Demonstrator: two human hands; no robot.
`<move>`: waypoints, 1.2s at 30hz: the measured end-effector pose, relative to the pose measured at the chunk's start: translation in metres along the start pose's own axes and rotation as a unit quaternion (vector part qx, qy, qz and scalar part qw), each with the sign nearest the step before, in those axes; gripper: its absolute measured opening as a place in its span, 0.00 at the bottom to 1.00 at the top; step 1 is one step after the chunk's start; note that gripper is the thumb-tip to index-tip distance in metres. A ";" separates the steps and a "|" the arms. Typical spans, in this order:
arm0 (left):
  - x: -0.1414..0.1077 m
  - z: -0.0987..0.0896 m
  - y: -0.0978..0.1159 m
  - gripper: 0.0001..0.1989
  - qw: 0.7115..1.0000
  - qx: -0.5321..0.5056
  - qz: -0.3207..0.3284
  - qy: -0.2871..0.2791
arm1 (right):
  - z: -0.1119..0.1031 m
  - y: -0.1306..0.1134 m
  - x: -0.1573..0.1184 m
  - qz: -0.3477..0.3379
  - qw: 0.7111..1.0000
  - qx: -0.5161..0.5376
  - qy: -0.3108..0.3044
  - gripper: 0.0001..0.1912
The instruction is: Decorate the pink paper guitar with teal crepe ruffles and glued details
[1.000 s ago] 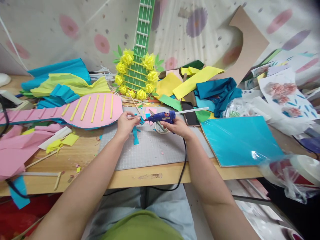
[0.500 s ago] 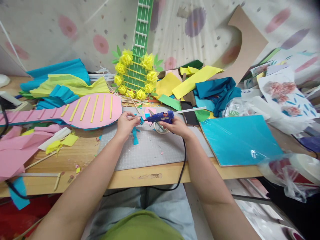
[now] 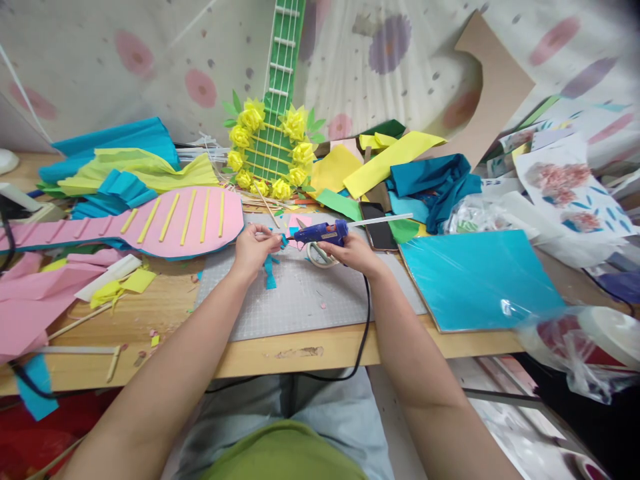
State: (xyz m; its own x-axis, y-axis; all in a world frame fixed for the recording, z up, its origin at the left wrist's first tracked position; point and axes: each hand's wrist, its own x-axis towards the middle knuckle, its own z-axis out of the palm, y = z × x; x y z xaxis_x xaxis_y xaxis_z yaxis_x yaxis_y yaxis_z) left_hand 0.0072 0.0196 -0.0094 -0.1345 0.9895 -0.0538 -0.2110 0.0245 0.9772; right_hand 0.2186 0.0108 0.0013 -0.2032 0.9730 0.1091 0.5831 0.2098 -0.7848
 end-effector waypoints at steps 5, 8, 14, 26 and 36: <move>0.000 0.000 -0.001 0.16 1.000 0.008 -0.001 -0.003 | 0.000 0.001 0.001 -0.003 1.000 0.018 0.009 0.23; 0.000 0.001 -0.002 0.16 1.000 0.009 -0.002 -0.003 | 0.000 0.000 0.000 -0.002 0.999 0.030 0.012 0.23; -0.002 0.002 -0.001 0.16 1.000 0.020 -0.006 -0.006 | 0.002 0.001 0.001 -0.013 0.999 0.029 0.018 0.22; -0.001 0.002 -0.001 0.16 1.000 0.021 -0.004 -0.009 | 0.003 0.002 0.002 -0.017 1.000 0.019 0.012 0.22; 0.000 0.001 -0.001 0.16 1.000 0.007 -0.002 -0.002 | -0.001 0.000 0.000 -0.016 1.000 -0.007 -0.001 0.21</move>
State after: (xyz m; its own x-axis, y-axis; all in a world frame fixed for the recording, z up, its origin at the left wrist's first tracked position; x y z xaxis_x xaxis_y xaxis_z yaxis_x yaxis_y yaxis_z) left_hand 0.0082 0.0196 -0.0098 -0.1300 0.9898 -0.0579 -0.1977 0.0313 0.9798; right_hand 0.2193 0.0112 0.0018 -0.2242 0.9655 0.1328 0.5865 0.2425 -0.7728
